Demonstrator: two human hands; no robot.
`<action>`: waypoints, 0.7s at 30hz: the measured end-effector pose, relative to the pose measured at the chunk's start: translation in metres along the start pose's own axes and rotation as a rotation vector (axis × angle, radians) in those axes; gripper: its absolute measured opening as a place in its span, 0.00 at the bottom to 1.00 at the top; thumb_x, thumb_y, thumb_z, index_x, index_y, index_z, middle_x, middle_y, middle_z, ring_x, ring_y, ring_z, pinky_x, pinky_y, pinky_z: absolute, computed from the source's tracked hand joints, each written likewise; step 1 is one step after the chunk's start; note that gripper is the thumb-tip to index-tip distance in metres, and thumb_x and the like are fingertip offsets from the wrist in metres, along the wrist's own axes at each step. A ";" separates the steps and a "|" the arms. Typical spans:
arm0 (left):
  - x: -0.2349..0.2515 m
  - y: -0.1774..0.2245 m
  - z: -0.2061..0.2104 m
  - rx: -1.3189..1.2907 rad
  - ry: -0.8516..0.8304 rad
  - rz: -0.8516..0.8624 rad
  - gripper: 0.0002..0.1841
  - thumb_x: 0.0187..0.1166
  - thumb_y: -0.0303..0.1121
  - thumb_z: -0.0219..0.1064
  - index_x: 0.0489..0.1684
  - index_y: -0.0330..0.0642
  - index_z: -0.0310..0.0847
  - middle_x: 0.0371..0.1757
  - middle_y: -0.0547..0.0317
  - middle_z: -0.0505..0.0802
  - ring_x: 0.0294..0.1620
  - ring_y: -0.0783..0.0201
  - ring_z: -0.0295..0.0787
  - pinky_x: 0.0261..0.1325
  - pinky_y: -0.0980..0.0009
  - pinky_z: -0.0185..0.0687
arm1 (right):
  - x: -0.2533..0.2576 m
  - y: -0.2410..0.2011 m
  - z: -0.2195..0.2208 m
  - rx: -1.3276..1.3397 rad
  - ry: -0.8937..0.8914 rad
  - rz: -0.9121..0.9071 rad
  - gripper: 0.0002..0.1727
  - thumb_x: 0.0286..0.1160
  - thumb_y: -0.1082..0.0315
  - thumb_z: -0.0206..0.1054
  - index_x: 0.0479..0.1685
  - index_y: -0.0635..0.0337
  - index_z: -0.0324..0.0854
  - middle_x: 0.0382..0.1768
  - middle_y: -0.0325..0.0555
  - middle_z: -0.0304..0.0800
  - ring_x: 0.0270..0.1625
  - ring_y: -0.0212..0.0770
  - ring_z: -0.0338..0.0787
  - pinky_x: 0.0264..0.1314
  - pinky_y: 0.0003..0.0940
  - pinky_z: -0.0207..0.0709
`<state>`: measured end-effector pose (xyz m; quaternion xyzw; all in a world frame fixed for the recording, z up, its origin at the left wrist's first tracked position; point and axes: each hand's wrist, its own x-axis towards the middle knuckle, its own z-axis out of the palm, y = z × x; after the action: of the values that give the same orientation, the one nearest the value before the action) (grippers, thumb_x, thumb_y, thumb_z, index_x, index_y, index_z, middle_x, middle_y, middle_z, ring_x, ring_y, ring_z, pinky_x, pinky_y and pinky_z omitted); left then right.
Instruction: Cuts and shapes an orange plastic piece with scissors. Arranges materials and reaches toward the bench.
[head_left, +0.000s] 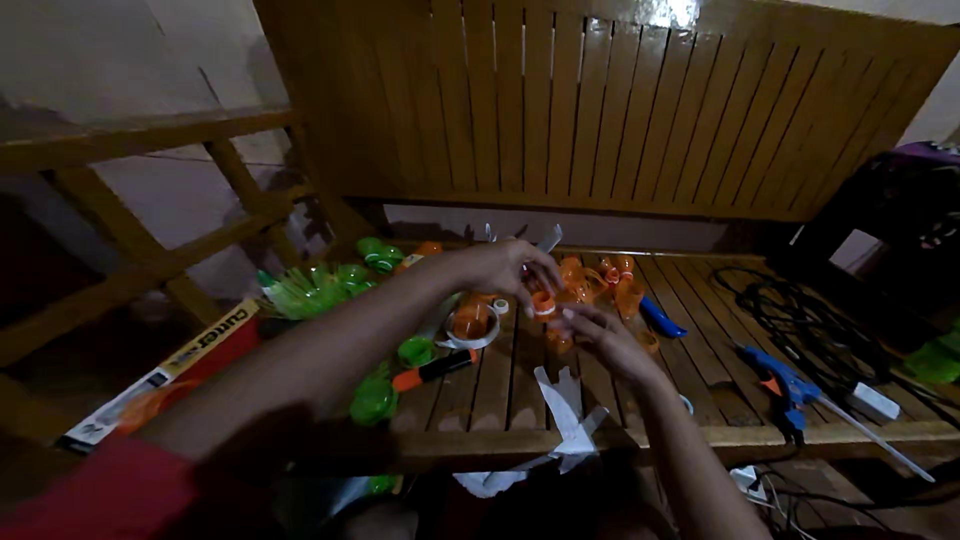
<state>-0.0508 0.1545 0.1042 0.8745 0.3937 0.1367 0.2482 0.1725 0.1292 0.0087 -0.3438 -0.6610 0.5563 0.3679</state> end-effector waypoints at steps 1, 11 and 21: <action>-0.001 0.000 0.000 -0.003 -0.003 0.002 0.24 0.60 0.16 0.81 0.58 0.40 0.89 0.50 0.61 0.95 0.47 0.69 0.90 0.54 0.71 0.85 | 0.007 0.004 0.003 0.100 -0.026 -0.017 0.21 0.92 0.63 0.54 0.74 0.67 0.74 0.54 0.44 0.88 0.51 0.31 0.89 0.55 0.30 0.83; -0.007 -0.026 0.011 -0.168 0.241 0.028 0.22 0.73 0.26 0.76 0.67 0.37 0.82 0.63 0.52 0.89 0.53 0.66 0.88 0.52 0.70 0.84 | 0.049 0.007 0.000 0.289 0.020 -0.067 0.11 0.90 0.73 0.53 0.57 0.67 0.79 0.39 0.39 0.88 0.40 0.29 0.90 0.48 0.27 0.86; 0.006 -0.072 0.056 -0.357 0.746 0.044 0.17 0.74 0.27 0.76 0.60 0.35 0.84 0.65 0.52 0.89 0.58 0.62 0.88 0.57 0.63 0.84 | 0.093 -0.005 0.007 0.253 0.067 -0.017 0.13 0.91 0.68 0.53 0.61 0.66 0.79 0.44 0.42 0.87 0.43 0.31 0.88 0.49 0.29 0.85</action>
<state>-0.0673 0.1823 0.0184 0.7164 0.4080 0.5157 0.2333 0.1200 0.2056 0.0230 -0.3075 -0.5757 0.6202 0.4351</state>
